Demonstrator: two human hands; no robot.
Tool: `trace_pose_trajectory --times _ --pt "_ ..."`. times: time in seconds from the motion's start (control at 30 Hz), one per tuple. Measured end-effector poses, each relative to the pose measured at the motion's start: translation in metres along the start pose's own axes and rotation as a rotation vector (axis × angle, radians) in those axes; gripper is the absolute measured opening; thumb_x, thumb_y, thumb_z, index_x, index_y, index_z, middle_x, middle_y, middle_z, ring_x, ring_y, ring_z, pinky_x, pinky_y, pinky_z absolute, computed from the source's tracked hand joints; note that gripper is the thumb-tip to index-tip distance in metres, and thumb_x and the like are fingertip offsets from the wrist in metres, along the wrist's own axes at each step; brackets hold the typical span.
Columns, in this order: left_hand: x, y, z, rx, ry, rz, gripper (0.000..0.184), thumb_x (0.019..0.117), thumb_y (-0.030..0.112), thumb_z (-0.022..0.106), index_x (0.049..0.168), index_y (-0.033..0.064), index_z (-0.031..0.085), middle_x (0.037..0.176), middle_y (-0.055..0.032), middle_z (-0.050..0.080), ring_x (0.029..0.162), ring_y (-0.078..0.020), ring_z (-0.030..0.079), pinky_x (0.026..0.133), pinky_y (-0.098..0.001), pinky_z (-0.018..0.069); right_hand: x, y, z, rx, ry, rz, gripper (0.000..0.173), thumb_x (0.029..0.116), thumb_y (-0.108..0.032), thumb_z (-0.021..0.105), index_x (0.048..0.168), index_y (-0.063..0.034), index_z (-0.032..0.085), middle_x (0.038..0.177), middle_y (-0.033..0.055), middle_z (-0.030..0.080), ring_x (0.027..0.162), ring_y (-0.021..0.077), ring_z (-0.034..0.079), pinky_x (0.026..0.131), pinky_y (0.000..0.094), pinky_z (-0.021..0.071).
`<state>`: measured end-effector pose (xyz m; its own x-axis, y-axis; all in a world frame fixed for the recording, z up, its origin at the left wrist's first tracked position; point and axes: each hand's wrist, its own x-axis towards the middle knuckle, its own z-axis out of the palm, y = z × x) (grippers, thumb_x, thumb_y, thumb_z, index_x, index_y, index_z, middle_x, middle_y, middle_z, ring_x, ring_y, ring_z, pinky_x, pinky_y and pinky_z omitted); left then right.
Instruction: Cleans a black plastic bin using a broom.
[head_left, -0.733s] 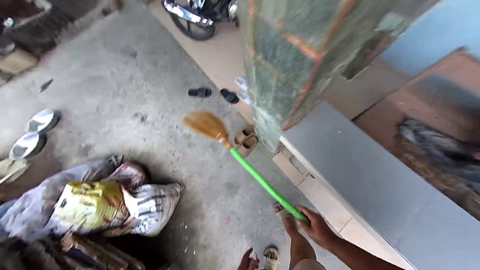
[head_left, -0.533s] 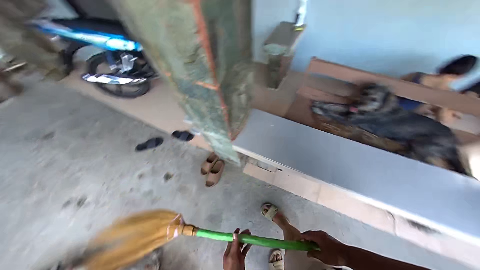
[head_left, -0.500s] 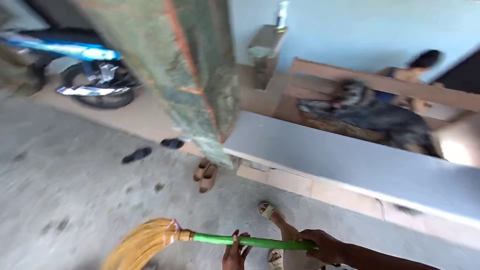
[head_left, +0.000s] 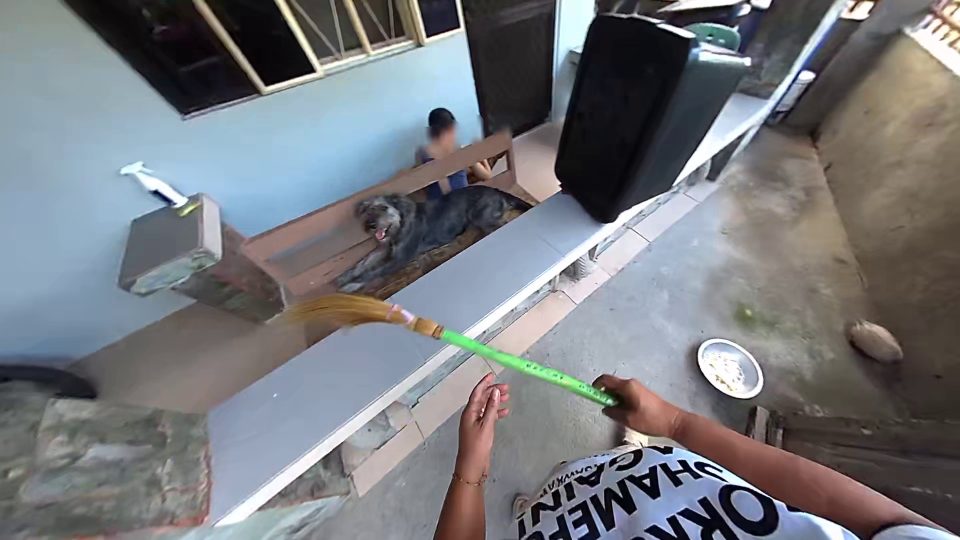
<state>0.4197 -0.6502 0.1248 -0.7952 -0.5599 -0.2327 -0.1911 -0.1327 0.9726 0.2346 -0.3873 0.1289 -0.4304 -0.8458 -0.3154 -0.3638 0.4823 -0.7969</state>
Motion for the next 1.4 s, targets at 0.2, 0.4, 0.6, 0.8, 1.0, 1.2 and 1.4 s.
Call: trace_pose_trajectory --times 0.2,0.4,0.6,0.8,1.0,1.2,1.4 --pt "0.035 -0.027 0.108 0.008 0.019 -0.236 0.036 0.1106 0.019 0.045 0.136 -0.0047 0.056 0.111 -0.0192 0.07 0.095 -0.0252 0.071 0.082 -0.0416 0.0597 -0.088 0.066 -0.16 0.069 0.767 -0.197 0.057 0.0934 -0.011 0.066 0.148 -0.0057 0.053 0.113 0.0119 0.072 0.079 0.0083 0.067 0.074 0.0293 0.0581" --pt "0.108 0.003 0.234 0.058 -0.059 -0.199 0.035 0.1108 0.019 0.045 0.133 -0.005 0.058 0.107 -0.017 0.071 0.092 -0.0231 0.071 0.08 -0.039 0.0598 -0.115 0.146 -0.29 -0.173 1.439 -0.202 0.054 0.107 -0.018 0.049 0.153 0.0065 0.038 0.097 0.0195 0.069 0.066 0.0144 0.063 0.063 0.0309 0.0562" --pt "0.184 0.034 0.332 0.042 -0.097 -0.111 0.032 0.1104 0.017 0.046 0.131 -0.004 0.06 0.103 -0.0152 0.072 0.09 -0.0221 0.072 0.078 -0.037 0.0609 -0.082 0.271 -0.323 -0.264 0.747 0.566 0.054 0.1054 -0.024 0.053 0.158 -0.0243 0.043 0.118 0.0281 0.068 0.103 0.0479 0.068 0.089 0.0657 0.0522" --pt "0.26 0.074 0.351 0.169 -0.059 0.007 0.034 0.11 0.016 0.044 0.132 -0.0058 0.058 0.106 -0.0162 0.071 0.092 -0.0225 0.072 0.081 -0.0383 0.0599 -0.116 0.376 -0.29 -0.073 0.242 0.906 0.039 0.0969 -0.027 0.065 0.136 -0.0255 0.067 0.125 0.0211 0.069 0.116 0.0459 0.064 0.094 0.0689 0.0494" --pt "0.371 0.165 0.39 0.458 0.025 0.359 0.043 0.1068 0.019 0.052 0.141 -0.0068 0.052 0.125 -0.0246 0.065 0.111 -0.0276 0.067 0.093 -0.0426 0.0567 -0.169 0.39 -0.288 0.389 0.769 0.868 0.047 0.1002 -0.023 0.067 0.146 -0.0147 0.059 0.117 0.0273 0.07 0.1 0.043 0.069 0.091 0.0652 0.0509" --pt "0.469 0.3 0.511 0.6 0.046 0.785 0.077 0.0986 0.037 0.068 0.155 -0.005 0.035 0.142 -0.029 0.053 0.129 -0.037 0.055 0.105 -0.0496 0.048 -0.158 0.359 -0.351 0.618 1.237 0.714 0.047 0.1059 -0.024 0.053 0.15 -0.0096 0.047 0.076 0.0083 0.064 0.05 0.0123 0.055 0.046 0.0332 0.05" --pt "0.527 0.403 0.612 0.849 0.234 0.634 0.117 0.0882 0.066 0.069 0.16 -0.009 0.014 0.153 -0.0348 0.041 0.144 -0.0426 0.041 0.12 -0.0526 0.0319 -0.142 0.401 -0.38 0.634 1.245 0.809 0.032 0.1075 -0.018 0.049 0.135 -0.0016 0.053 0.087 0.0139 0.062 0.064 0.0207 0.058 0.057 0.0418 0.0509"
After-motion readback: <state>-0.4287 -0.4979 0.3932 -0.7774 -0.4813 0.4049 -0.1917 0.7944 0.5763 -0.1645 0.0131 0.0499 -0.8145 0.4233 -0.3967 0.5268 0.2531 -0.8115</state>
